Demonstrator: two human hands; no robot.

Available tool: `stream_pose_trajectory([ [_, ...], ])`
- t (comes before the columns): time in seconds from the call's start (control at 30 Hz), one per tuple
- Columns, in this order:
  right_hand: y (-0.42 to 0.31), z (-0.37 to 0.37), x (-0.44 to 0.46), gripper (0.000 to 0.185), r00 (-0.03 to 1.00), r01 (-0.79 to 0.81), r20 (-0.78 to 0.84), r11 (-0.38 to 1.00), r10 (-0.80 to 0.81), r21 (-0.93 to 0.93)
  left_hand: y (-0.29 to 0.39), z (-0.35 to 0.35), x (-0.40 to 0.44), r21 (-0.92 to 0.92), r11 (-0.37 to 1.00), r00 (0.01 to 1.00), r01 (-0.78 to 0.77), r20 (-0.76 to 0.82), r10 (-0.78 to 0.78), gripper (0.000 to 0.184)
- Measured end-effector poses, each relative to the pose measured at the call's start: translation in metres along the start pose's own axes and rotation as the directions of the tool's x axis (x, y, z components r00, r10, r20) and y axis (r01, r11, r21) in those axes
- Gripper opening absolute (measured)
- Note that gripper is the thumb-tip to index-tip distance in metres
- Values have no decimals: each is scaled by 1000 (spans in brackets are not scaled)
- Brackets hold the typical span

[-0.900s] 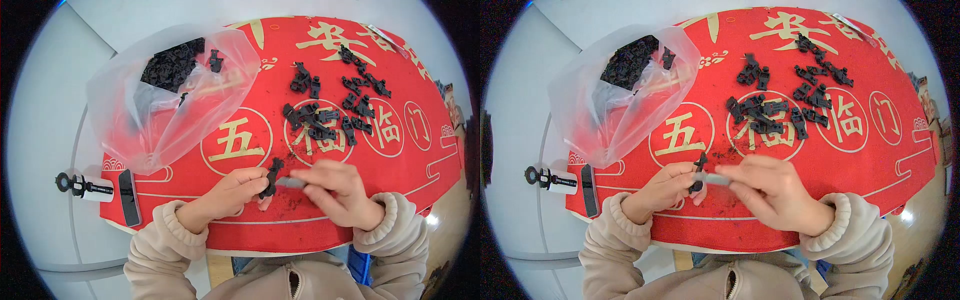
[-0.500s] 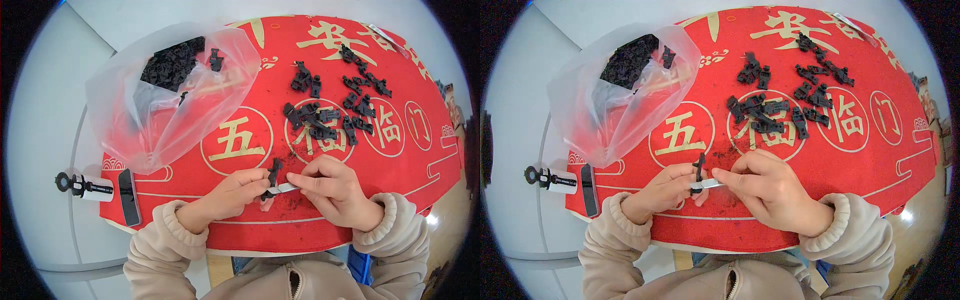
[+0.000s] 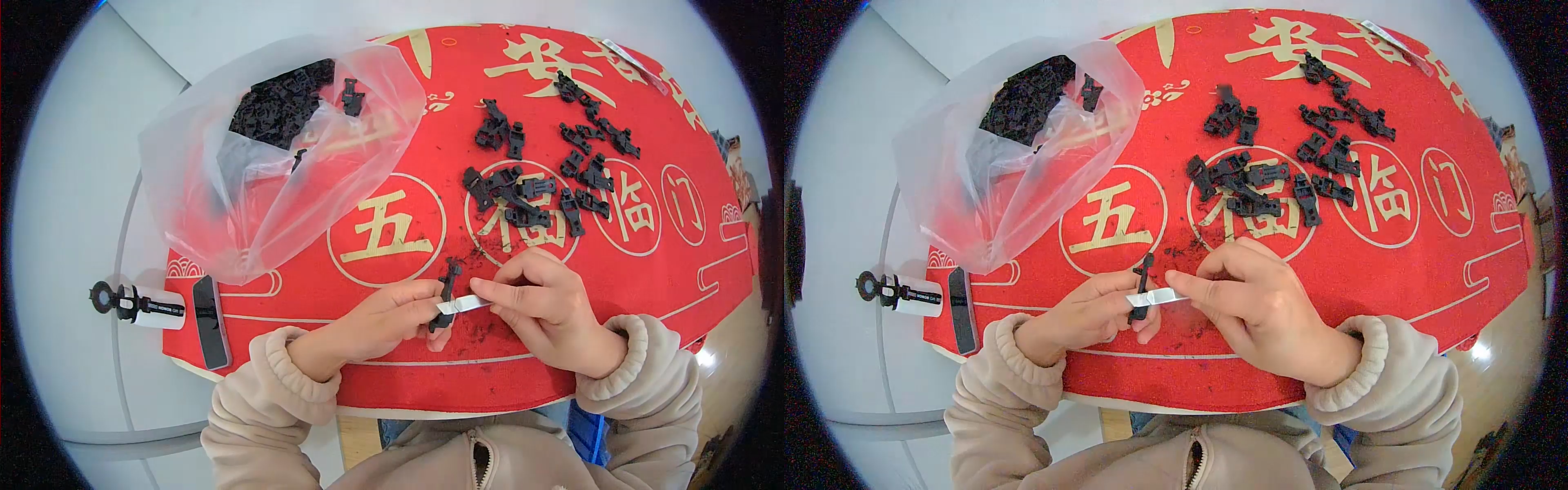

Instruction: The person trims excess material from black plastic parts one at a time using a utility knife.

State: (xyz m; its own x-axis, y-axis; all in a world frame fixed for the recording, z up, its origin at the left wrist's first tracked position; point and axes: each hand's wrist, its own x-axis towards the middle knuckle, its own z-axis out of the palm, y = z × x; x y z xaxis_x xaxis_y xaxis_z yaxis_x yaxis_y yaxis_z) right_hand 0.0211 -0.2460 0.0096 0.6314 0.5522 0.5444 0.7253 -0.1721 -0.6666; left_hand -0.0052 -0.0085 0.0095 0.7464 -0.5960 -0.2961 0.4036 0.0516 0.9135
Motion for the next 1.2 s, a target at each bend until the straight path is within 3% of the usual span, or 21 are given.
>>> stream_pose_trajectory([
  [0.27, 0, -1, -1, 37, 1000, -23, 8, 999, 23, -22, -3, 5, 1, -200, 979, 999, -31, 29, 37, 21],
  [0.37, 0, 0, 0, 37, 997, -69, -17, 997, 70, 34, -8, -8, 2, -69, 996, 994, 54, 98, -47, 19],
  [0.87, 0, -1, 0, 35, 1000, -4, -1, 1000, 4, -10, -2, 0, 0, -274, 962, 999, -5, 49, 19, 18],
  [1.2, 1, -2, 1, 34, 1000, -5, -3, 1000, 5, -22, -5, -2, 0, -172, 985, 996, -12, 84, 26, 19],
])
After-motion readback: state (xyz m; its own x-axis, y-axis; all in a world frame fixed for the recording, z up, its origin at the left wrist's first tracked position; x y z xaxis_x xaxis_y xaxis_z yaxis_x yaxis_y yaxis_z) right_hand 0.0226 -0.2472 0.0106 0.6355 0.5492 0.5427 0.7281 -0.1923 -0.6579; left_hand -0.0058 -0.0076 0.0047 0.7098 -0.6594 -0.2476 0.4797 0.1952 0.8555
